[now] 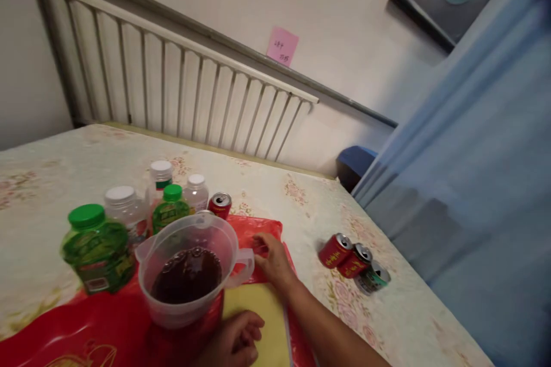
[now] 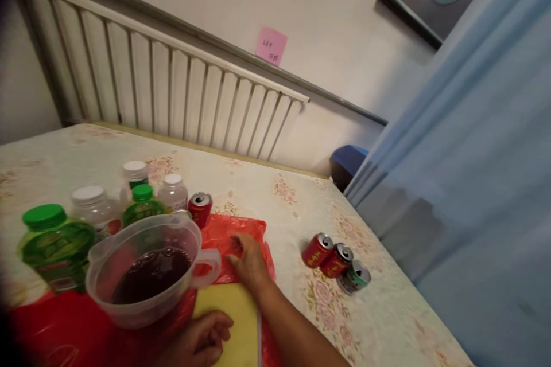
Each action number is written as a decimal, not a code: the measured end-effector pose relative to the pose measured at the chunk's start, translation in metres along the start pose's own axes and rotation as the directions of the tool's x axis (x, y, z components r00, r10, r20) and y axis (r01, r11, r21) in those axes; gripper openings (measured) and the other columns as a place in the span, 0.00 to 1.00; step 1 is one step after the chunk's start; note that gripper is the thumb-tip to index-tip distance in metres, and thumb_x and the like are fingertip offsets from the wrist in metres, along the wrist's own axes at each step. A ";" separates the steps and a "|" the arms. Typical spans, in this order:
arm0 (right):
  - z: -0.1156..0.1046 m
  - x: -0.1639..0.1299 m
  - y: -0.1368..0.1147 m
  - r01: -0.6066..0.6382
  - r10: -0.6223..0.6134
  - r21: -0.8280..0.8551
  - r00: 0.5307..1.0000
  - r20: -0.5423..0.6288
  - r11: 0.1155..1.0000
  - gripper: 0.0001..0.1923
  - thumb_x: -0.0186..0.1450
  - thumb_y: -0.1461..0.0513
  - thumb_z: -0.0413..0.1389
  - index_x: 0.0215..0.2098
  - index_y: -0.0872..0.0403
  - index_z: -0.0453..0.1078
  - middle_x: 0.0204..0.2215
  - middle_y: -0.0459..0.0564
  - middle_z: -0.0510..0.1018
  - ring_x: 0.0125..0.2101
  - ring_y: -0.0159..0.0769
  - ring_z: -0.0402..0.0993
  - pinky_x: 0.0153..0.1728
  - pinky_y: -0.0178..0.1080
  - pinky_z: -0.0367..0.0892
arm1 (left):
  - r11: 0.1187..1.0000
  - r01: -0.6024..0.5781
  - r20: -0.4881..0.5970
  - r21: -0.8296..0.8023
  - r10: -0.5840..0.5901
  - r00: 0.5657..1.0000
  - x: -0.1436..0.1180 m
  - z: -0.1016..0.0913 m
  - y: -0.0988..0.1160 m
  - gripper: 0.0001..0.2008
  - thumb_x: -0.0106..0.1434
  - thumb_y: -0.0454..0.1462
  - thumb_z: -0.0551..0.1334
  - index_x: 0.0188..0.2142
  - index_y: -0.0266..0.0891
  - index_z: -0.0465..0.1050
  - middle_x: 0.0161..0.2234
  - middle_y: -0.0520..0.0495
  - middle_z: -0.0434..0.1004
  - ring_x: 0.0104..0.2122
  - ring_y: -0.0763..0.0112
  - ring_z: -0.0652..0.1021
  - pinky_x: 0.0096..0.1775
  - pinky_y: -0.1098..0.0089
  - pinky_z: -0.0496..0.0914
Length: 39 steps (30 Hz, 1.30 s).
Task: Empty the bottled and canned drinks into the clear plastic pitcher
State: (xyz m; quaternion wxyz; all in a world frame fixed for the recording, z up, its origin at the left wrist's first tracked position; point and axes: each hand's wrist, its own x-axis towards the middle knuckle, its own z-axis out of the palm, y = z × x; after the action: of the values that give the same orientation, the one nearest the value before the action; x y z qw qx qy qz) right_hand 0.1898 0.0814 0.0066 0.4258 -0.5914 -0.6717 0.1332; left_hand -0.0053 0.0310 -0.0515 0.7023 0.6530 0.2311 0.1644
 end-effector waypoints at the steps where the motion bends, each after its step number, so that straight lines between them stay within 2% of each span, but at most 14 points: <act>1: -0.021 -0.006 0.008 -0.008 0.007 -0.038 1.000 -0.022 0.999 0.20 0.59 0.64 0.63 0.50 0.51 0.70 0.44 0.51 0.77 0.43 0.41 0.74 0.47 0.48 0.72 | 1.000 -0.002 0.009 -0.005 0.002 1.000 0.001 -0.001 -0.001 0.20 0.53 0.36 0.57 0.47 0.40 0.68 0.40 0.47 0.70 0.40 0.66 0.71 0.42 0.66 0.66; 3: -0.072 -0.019 0.020 -0.014 0.006 -0.122 0.998 -0.066 0.992 0.28 0.56 0.68 0.61 0.55 0.50 0.68 0.49 0.53 0.74 0.50 0.45 0.71 0.53 0.51 0.67 | 1.000 -0.011 0.014 -0.004 0.011 1.000 0.002 -0.001 -0.002 0.20 0.54 0.38 0.58 0.47 0.39 0.67 0.40 0.46 0.70 0.39 0.65 0.71 0.42 0.65 0.66; 4: -0.099 -0.024 0.025 -0.007 -0.009 -0.272 0.998 -0.055 0.962 0.32 0.55 0.69 0.62 0.58 0.49 0.65 0.55 0.55 0.71 0.55 0.47 0.66 0.56 0.53 0.63 | 1.000 -0.016 0.010 -0.003 0.016 1.000 0.003 -0.002 -0.002 0.20 0.54 0.38 0.58 0.47 0.39 0.67 0.40 0.46 0.71 0.40 0.65 0.71 0.42 0.65 0.66; 5: -0.127 -0.028 0.030 -0.024 0.011 -0.418 0.999 -0.033 0.908 0.36 0.52 0.69 0.63 0.59 0.50 0.64 0.59 0.57 0.68 0.59 0.50 0.62 0.59 0.55 0.59 | 1.000 -0.020 0.007 0.001 0.020 1.000 0.003 -0.002 -0.001 0.20 0.54 0.39 0.58 0.47 0.39 0.67 0.41 0.46 0.71 0.40 0.64 0.71 0.43 0.65 0.66; 7: -0.174 -0.031 0.042 -0.132 0.160 -0.629 0.987 -0.012 0.766 0.41 0.48 0.69 0.64 0.61 0.52 0.63 0.63 0.60 0.62 0.61 0.53 0.58 0.61 0.55 0.55 | 1.000 -0.023 0.007 0.009 0.023 1.000 0.003 -0.002 0.000 0.20 0.54 0.39 0.58 0.47 0.39 0.67 0.41 0.45 0.72 0.39 0.64 0.71 0.42 0.64 0.66; 9: -0.207 -0.030 0.054 -0.192 0.296 -0.697 0.955 0.031 0.691 0.43 0.45 0.69 0.64 0.60 0.54 0.66 0.62 0.61 0.63 0.60 0.56 0.59 0.60 0.54 0.55 | 1.000 -0.024 0.013 0.014 0.024 1.000 0.003 -0.003 0.000 0.20 0.53 0.39 0.59 0.47 0.39 0.67 0.41 0.45 0.72 0.39 0.65 0.72 0.41 0.65 0.67; 12: -0.226 -0.027 0.064 -0.185 0.349 -0.684 0.931 0.108 0.705 0.37 0.42 0.71 0.62 0.52 0.53 0.73 0.51 0.56 0.76 0.50 0.51 0.71 0.52 0.45 0.65 | 0.999 -0.032 0.010 0.017 0.032 0.999 0.003 -0.003 0.001 0.20 0.53 0.38 0.58 0.47 0.39 0.68 0.41 0.46 0.72 0.38 0.66 0.72 0.40 0.66 0.67; 15: -0.221 -0.028 0.063 -0.184 0.345 -0.660 0.931 0.122 0.728 0.31 0.42 0.71 0.61 0.46 0.53 0.76 0.44 0.53 0.78 0.44 0.45 0.74 0.45 0.39 0.67 | 1.000 -0.026 0.003 0.006 0.026 1.000 0.003 -0.003 0.001 0.20 0.52 0.38 0.58 0.46 0.39 0.68 0.40 0.47 0.72 0.38 0.67 0.72 0.40 0.67 0.68; 21: -0.189 -0.036 0.040 -0.229 0.312 -0.585 0.949 0.044 0.778 0.25 0.48 0.65 0.63 0.46 0.54 0.75 0.38 0.50 0.76 0.37 0.40 0.74 0.40 0.38 0.69 | 1.000 -0.020 0.000 -0.008 0.020 1.000 0.002 -0.003 0.005 0.20 0.52 0.38 0.59 0.46 0.39 0.68 0.40 0.47 0.71 0.39 0.67 0.72 0.41 0.66 0.68; 26: -0.163 -0.048 0.031 -0.277 0.289 -0.505 0.956 -0.055 0.817 0.30 0.51 0.62 0.62 0.53 0.54 0.70 0.44 0.52 0.75 0.45 0.45 0.73 0.49 0.44 0.67 | 1.000 -0.011 -0.009 0.014 0.011 1.000 -0.001 -0.001 0.011 0.20 0.52 0.37 0.58 0.46 0.40 0.67 0.40 0.47 0.71 0.39 0.67 0.71 0.41 0.67 0.67; 30: -0.151 -0.063 0.037 -0.429 0.393 -0.136 0.891 -0.226 0.893 0.36 0.47 0.60 0.64 0.54 0.55 0.68 0.49 0.54 0.76 0.52 0.48 0.72 0.56 0.48 0.64 | 1.000 -0.012 -0.014 0.019 0.012 1.000 -0.001 0.000 0.013 0.19 0.51 0.37 0.58 0.45 0.40 0.67 0.39 0.48 0.70 0.38 0.68 0.70 0.40 0.67 0.67; 33: -0.138 -0.077 0.045 -0.470 0.486 0.126 0.840 -0.241 0.874 0.31 0.44 0.60 0.65 0.48 0.54 0.71 0.42 0.52 0.80 0.47 0.50 0.76 0.51 0.49 0.68 | 1.000 -0.019 -0.006 -0.004 0.019 1.000 -0.001 -0.001 0.011 0.20 0.52 0.37 0.58 0.46 0.39 0.67 0.39 0.47 0.70 0.38 0.67 0.70 0.40 0.67 0.68; 36: -0.124 -0.087 0.052 -0.499 0.531 0.181 0.803 -0.271 0.847 0.25 0.44 0.59 0.65 0.41 0.56 0.72 0.34 0.53 0.82 0.37 0.51 0.79 0.41 0.49 0.73 | 1.000 -0.025 0.000 -0.002 0.025 1.000 -0.001 -0.002 0.009 0.19 0.52 0.36 0.58 0.46 0.39 0.68 0.40 0.47 0.70 0.39 0.67 0.71 0.42 0.66 0.68; 39: -0.114 -0.087 0.051 -0.499 0.530 0.179 0.797 -0.289 0.848 0.22 0.45 0.58 0.64 0.38 0.56 0.72 0.33 0.54 0.82 0.35 0.51 0.79 0.38 0.48 0.73 | 1.000 -0.022 -0.001 0.004 0.022 1.000 -0.001 -0.002 0.009 0.19 0.52 0.35 0.58 0.46 0.40 0.68 0.39 0.48 0.70 0.39 0.67 0.71 0.41 0.67 0.68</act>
State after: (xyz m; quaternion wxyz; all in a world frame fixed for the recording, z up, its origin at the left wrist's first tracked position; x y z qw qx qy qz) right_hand 0.3021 -0.0206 0.0043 0.5063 -0.7445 -0.3984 0.1749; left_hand -0.0065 0.0329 -0.0421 0.6991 0.6567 0.2243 0.1720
